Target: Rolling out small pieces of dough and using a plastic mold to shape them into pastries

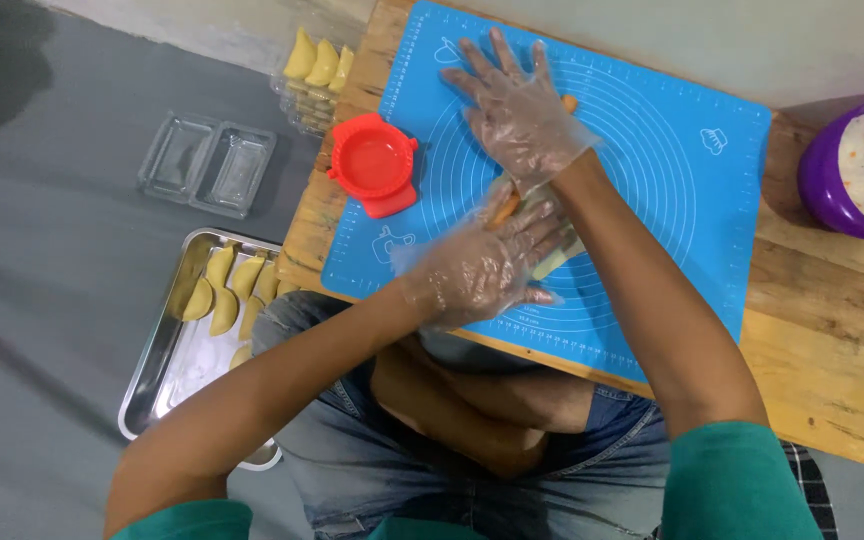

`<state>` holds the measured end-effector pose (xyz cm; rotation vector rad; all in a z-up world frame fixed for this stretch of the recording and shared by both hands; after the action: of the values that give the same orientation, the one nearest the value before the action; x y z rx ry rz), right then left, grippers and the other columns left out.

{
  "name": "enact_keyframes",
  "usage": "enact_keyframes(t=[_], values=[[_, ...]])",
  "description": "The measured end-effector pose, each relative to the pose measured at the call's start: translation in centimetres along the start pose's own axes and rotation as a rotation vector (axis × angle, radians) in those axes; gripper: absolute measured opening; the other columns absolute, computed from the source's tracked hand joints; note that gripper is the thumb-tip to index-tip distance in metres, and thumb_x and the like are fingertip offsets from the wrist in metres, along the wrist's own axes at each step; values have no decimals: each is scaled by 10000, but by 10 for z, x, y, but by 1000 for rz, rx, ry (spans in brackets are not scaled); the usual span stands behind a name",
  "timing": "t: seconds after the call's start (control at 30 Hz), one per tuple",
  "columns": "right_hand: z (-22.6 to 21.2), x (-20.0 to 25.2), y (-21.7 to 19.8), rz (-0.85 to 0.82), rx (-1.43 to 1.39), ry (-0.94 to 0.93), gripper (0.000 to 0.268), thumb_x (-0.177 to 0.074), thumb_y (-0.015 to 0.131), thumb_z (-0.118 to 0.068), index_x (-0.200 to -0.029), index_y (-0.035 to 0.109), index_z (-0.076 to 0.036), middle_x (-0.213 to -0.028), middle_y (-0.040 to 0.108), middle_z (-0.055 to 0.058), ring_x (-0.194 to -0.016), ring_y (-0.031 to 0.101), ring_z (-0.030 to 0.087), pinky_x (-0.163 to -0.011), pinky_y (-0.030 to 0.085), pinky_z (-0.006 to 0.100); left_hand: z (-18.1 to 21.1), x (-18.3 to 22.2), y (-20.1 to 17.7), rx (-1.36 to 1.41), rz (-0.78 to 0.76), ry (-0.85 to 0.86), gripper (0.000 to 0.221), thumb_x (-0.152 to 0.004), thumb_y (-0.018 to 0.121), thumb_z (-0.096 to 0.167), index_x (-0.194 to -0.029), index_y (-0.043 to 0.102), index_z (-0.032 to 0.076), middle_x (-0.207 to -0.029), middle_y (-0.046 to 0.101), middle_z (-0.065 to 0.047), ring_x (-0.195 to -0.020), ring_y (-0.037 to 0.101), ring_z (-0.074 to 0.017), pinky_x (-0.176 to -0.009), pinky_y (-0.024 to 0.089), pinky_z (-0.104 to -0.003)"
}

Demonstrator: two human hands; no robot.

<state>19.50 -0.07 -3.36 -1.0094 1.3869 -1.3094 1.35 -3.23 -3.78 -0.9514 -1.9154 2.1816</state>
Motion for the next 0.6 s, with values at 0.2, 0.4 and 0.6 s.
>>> enact_keyframes(t=[0.2,0.4,0.6], values=[[-5,-25,8,35,-93,24,488,-1100,463,-197,-1586,424,-207,-1689,243,106,-1531,113,414,-1134,154,768,-9,13,1,-142,-48,-122,778,-1074,304,658,-1611,359,98,-1651,417,-90,-1562,276,-272,-1239,207,-619],[-8,-42,0,316,-321,-16,363,-1081,529,-135,-1437,579,-181,-1548,509,150,-1494,234,405,-1111,165,726,-31,27,-6,-142,-161,-180,758,-1093,299,587,-1616,318,39,-1702,239,-149,-1588,80,-298,-1223,147,-674],[-11,-30,-45,655,-741,43,260,-1005,490,-29,-1144,701,-92,-1122,717,82,-1063,680,236,-972,512,360,-37,43,-14,-420,-166,-204,763,-1099,307,615,-1613,382,55,-1711,176,-169,-1591,123,-266,-1204,280,-625]])
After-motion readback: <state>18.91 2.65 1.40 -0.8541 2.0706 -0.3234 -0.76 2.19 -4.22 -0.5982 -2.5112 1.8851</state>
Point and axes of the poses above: each hand's wrist, its own x-axis away from the middle knuckle, its own y-axis out of the palm, z = x × y, the point moved 4 cm from there along -x, towards the middle knuckle
